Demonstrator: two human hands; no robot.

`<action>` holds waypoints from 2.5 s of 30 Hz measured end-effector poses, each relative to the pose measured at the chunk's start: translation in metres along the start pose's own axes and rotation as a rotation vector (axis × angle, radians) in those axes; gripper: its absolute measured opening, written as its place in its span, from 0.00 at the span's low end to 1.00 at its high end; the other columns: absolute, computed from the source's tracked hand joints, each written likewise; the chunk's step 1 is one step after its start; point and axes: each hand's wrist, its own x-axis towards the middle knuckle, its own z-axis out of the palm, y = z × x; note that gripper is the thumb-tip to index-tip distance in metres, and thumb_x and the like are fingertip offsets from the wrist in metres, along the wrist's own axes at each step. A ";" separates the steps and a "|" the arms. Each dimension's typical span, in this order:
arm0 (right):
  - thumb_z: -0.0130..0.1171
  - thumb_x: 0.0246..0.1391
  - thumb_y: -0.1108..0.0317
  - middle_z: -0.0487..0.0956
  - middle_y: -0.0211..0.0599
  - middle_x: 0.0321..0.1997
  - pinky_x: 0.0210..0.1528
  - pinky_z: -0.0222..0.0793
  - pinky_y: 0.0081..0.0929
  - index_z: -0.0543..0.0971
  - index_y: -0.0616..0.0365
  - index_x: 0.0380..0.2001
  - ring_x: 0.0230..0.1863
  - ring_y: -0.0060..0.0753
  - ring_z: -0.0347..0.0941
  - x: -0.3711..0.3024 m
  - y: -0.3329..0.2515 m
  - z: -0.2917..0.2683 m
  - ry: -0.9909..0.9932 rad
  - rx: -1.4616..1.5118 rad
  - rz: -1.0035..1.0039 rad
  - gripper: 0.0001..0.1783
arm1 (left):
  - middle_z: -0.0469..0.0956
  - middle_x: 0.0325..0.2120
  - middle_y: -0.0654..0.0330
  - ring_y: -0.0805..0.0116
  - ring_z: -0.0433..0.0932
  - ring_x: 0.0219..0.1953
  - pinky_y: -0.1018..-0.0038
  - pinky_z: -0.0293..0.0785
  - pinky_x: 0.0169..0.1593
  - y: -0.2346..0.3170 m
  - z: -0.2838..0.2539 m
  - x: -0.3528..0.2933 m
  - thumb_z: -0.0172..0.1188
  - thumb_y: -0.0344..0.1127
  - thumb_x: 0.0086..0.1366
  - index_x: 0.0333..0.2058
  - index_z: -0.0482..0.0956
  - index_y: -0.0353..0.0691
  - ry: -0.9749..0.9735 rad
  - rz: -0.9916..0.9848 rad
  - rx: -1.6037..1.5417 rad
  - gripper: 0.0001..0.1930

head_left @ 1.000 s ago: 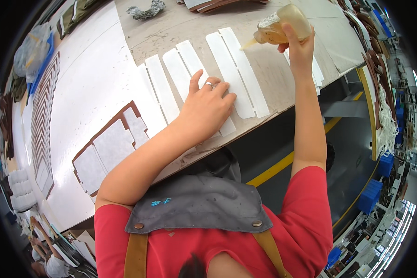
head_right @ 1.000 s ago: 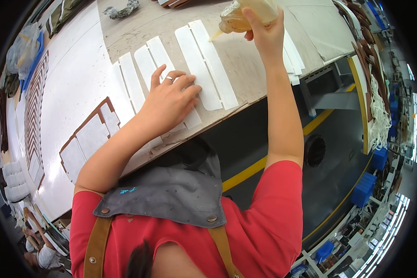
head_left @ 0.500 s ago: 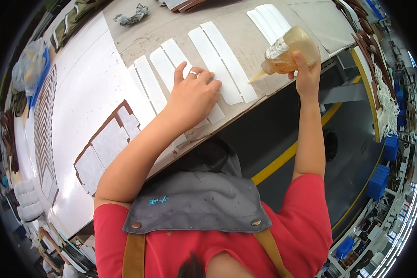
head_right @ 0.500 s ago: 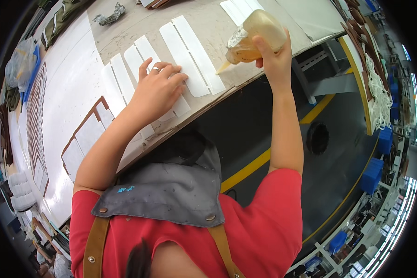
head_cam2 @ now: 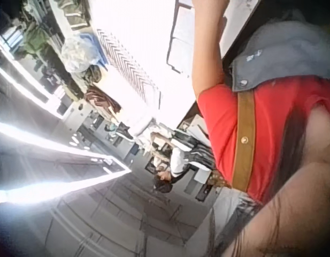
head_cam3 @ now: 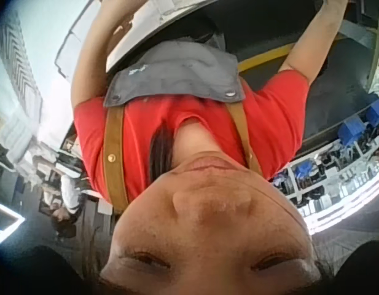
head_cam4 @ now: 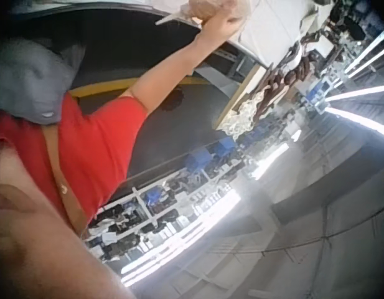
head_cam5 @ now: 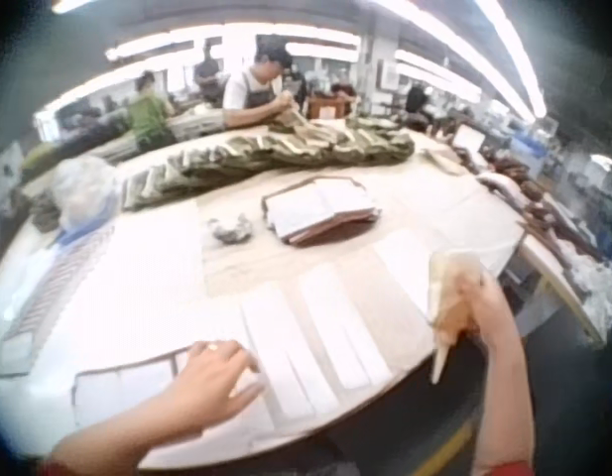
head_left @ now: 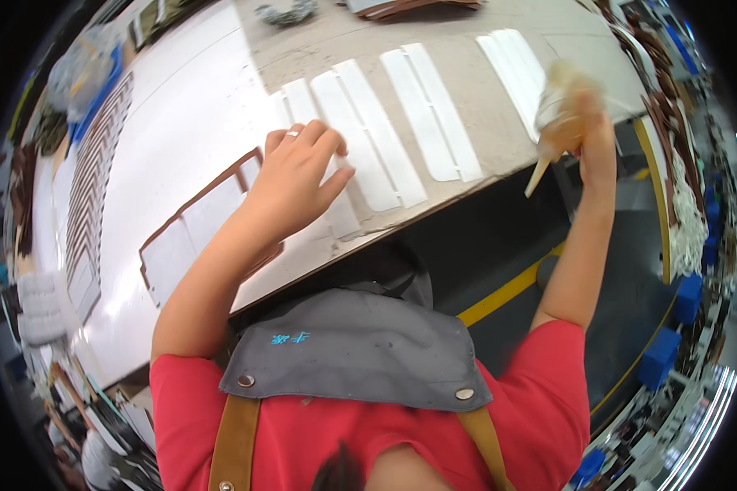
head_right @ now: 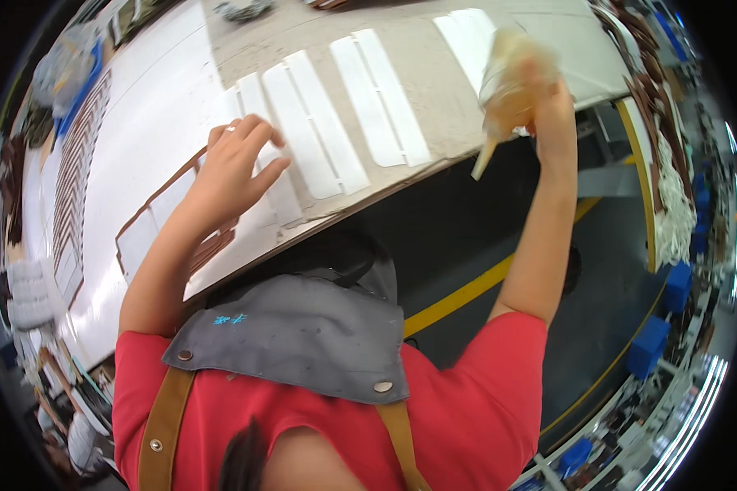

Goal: The person applies glue from a bottle onto white rectangular strips and attaches them to brown frames. They repeat this process for multiple units, stacking the completed assemblies on the table.

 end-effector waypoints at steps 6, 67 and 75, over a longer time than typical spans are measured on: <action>0.53 0.53 0.45 0.77 0.50 0.41 0.46 0.68 0.38 0.71 0.60 0.51 0.45 0.50 0.73 -0.009 -0.021 0.075 0.048 -1.055 -0.140 0.32 | 0.70 0.35 0.54 0.55 0.69 0.40 0.63 0.63 0.49 -0.005 -0.001 -0.069 0.60 0.35 0.55 0.32 0.71 0.37 -0.096 0.039 0.022 0.10; 0.58 0.48 0.80 0.65 0.26 0.22 0.24 0.56 0.13 0.78 0.60 0.43 0.22 0.15 0.58 -0.140 -0.089 0.357 -0.548 -0.229 -0.222 0.16 | 0.64 0.22 0.65 0.79 0.62 0.20 0.83 0.63 0.25 -0.117 -0.057 -0.260 0.55 0.21 0.57 0.47 0.75 0.40 0.387 -0.920 -0.448 0.18; 0.58 0.48 0.80 0.65 0.26 0.21 0.23 0.54 0.14 0.78 0.59 0.44 0.20 0.16 0.56 -0.140 -0.090 0.356 -0.554 -0.259 -0.247 0.17 | 0.64 0.22 0.65 0.78 0.63 0.19 0.82 0.63 0.24 -0.118 -0.059 -0.258 0.56 0.22 0.57 0.47 0.75 0.40 0.367 -0.910 -0.419 0.17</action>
